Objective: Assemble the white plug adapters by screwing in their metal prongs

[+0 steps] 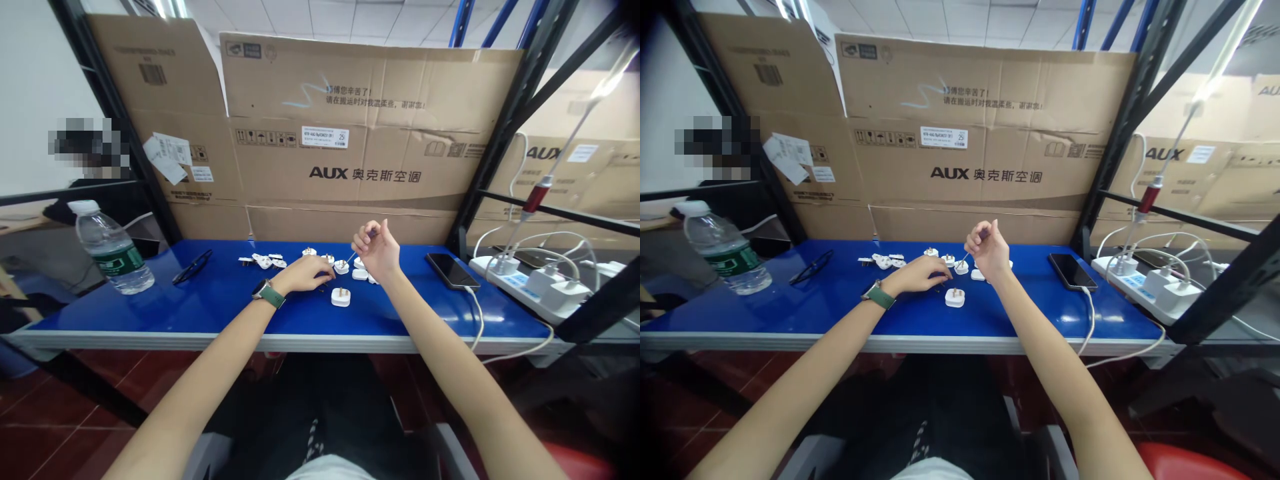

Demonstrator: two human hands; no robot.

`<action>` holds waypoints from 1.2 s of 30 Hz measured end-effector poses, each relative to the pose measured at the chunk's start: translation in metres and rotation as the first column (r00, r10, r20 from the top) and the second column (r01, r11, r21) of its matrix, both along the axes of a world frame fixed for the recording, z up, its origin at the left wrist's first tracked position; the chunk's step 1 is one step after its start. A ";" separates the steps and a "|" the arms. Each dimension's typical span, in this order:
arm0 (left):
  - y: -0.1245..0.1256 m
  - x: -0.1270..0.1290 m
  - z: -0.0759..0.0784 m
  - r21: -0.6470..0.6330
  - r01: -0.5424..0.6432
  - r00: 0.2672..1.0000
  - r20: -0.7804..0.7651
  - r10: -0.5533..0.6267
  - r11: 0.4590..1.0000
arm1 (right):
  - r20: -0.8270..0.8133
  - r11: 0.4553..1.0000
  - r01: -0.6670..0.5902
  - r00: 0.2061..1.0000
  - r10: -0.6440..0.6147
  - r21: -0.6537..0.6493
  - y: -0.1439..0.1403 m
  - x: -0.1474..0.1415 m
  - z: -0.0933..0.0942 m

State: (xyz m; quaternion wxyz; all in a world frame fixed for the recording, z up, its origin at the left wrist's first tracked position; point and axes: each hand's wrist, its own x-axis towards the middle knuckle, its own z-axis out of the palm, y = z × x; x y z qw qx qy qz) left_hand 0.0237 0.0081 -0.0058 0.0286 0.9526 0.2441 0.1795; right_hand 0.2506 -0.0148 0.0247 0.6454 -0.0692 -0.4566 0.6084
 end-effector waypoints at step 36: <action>-0.017 0.013 0.001 -0.173 0.175 0.985 0.031 -0.172 0.969 | 0.087 0.998 0.052 0.995 -0.055 0.030 0.003 -0.002 -0.002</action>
